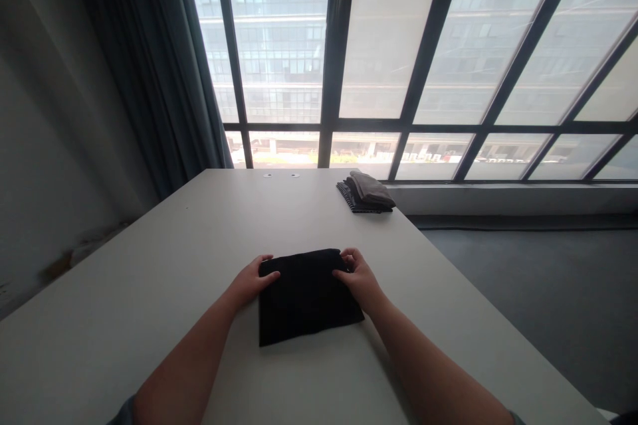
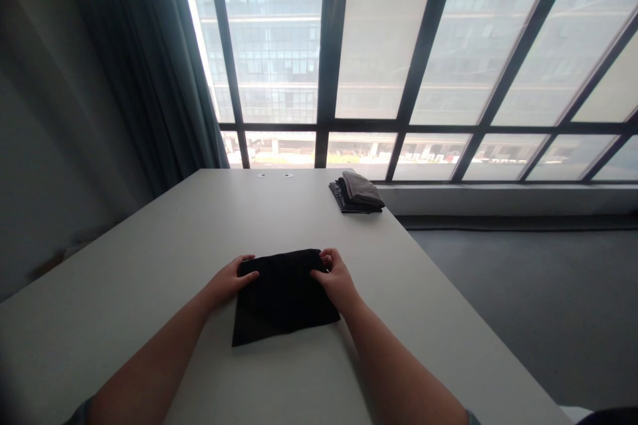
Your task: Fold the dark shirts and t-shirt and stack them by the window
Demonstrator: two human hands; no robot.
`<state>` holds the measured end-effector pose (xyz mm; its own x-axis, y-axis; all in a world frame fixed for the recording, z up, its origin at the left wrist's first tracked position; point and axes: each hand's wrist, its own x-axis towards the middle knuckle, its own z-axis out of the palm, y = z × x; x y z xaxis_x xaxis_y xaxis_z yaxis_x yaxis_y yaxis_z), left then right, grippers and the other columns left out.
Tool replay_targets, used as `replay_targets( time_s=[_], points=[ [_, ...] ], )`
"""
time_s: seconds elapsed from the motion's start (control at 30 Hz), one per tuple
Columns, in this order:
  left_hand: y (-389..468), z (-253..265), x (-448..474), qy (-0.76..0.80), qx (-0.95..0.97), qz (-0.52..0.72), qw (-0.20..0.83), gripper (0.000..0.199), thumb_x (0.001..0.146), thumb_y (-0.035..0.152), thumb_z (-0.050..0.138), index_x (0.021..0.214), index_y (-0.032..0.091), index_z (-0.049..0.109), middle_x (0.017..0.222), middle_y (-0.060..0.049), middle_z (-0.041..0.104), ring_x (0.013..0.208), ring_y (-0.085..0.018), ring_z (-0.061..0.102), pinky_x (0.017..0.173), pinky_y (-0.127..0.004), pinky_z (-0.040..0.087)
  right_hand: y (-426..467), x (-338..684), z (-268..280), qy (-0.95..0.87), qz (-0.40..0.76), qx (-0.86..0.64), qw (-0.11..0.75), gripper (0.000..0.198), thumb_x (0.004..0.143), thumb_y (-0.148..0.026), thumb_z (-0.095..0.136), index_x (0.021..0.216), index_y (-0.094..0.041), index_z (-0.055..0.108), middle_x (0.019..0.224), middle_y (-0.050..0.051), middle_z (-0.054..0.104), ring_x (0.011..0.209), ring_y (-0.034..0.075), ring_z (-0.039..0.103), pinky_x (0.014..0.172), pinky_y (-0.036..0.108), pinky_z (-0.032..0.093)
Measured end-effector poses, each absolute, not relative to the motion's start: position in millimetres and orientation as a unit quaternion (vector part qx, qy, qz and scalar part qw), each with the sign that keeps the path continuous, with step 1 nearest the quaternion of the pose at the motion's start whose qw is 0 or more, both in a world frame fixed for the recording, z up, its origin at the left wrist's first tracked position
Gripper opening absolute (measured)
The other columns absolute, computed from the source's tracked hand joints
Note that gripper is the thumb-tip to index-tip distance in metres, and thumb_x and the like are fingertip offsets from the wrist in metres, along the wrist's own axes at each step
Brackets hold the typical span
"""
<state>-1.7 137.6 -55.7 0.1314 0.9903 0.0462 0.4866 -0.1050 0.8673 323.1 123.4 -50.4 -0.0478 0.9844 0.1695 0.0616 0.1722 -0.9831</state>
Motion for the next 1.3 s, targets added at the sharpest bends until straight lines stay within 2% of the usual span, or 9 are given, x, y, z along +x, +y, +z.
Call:
replay_targets(
  time_s=[0.1,0.2,0.37,0.43,0.53,0.73,0.87,1.1,1.3],
  points=[
    [132,-48,-3,0.561,0.661,0.331,0.372,0.067,0.075,0.052,0.082,0.133,0.022,0.065,0.117,-0.012,0.076,0.107,-0.034,0.074,0.090,-0.044,0.061,123,324,-49,-0.563,0.470,-0.440,0.519,0.048,0.070,-0.031,0.076,0.108,-0.027,0.047,0.097,-0.001,0.066,0.092,0.021,0.066,0.085,0.037,0.055],
    [130,-47,1,0.546,0.664,0.354,0.369,0.063,0.076,0.049,0.081,0.130,0.022,0.065,0.116,-0.011,0.076,0.104,-0.033,0.074,0.091,-0.044,0.061,124,326,-47,-0.560,0.485,-0.433,0.513,0.063,0.071,-0.033,0.078,0.125,-0.030,0.046,0.106,0.001,0.068,0.098,0.023,0.068,0.092,0.043,0.056],
    [131,-53,6,0.541,0.621,0.429,0.369,0.070,0.079,0.048,0.079,0.139,0.023,0.054,0.117,-0.012,0.074,0.107,-0.031,0.073,0.089,-0.045,0.062,120,328,-42,-0.552,0.539,-0.410,0.486,0.101,0.072,-0.030,0.079,0.157,-0.032,0.023,0.115,0.004,0.069,0.105,0.025,0.070,0.100,0.048,0.056],
    [133,-56,6,0.537,0.610,0.453,0.365,0.066,0.079,0.048,0.078,0.136,0.023,0.054,0.116,-0.010,0.073,0.108,-0.031,0.073,0.090,-0.045,0.061,118,328,-39,-0.564,0.573,-0.395,0.445,0.099,0.073,-0.030,0.078,0.157,-0.032,0.028,0.125,0.007,0.068,0.108,0.026,0.071,0.098,0.047,0.057],
    [136,-60,6,0.529,0.602,0.475,0.363,0.061,0.079,0.048,0.076,0.131,0.024,0.053,0.119,-0.009,0.070,0.107,-0.029,0.073,0.089,-0.043,0.062,114,328,-34,-0.594,0.595,-0.380,0.386,0.083,0.072,-0.028,0.078,0.148,-0.031,0.046,0.132,0.007,0.067,0.111,0.027,0.070,0.097,0.044,0.058],
    [141,-68,5,0.532,0.583,0.514,0.335,0.060,0.083,0.048,0.074,0.132,0.026,0.047,0.120,-0.007,0.067,0.102,-0.025,0.073,0.086,-0.040,0.061,111,330,-32,-0.654,0.531,-0.431,0.324,0.051,0.074,-0.026,0.075,0.125,-0.027,0.069,0.121,0.004,0.070,0.107,0.025,0.067,0.096,0.041,0.055],
    [146,-72,2,0.538,0.548,0.533,0.355,0.068,0.080,0.054,0.076,0.133,0.024,0.047,0.114,-0.008,0.070,0.099,-0.026,0.074,0.085,-0.041,0.061,113,328,-36,-0.675,0.453,-0.469,0.344,0.039,0.070,-0.023,0.074,0.109,-0.024,0.074,0.108,0.003,0.070,0.097,0.024,0.065,0.087,0.039,0.054],
    [151,-76,-4,0.560,0.518,0.541,0.354,0.068,0.074,0.061,0.076,0.125,0.019,0.058,0.106,-0.011,0.074,0.093,-0.027,0.075,0.082,-0.041,0.059,119,331,-38,-0.656,0.448,-0.484,0.366,0.038,0.068,-0.020,0.072,0.106,-0.023,0.073,0.107,0.003,0.070,0.101,0.025,0.062,0.091,0.038,0.049],
    [150,-74,-2,0.554,0.517,0.550,0.350,0.064,0.076,0.060,0.075,0.124,0.020,0.059,0.106,-0.011,0.074,0.090,-0.026,0.074,0.076,-0.038,0.059,120,341,-40,-0.650,0.540,-0.429,0.320,0.057,0.070,-0.025,0.078,0.126,-0.028,0.068,0.119,0.004,0.068,0.103,0.025,0.064,0.089,0.038,0.052]
  ],
)
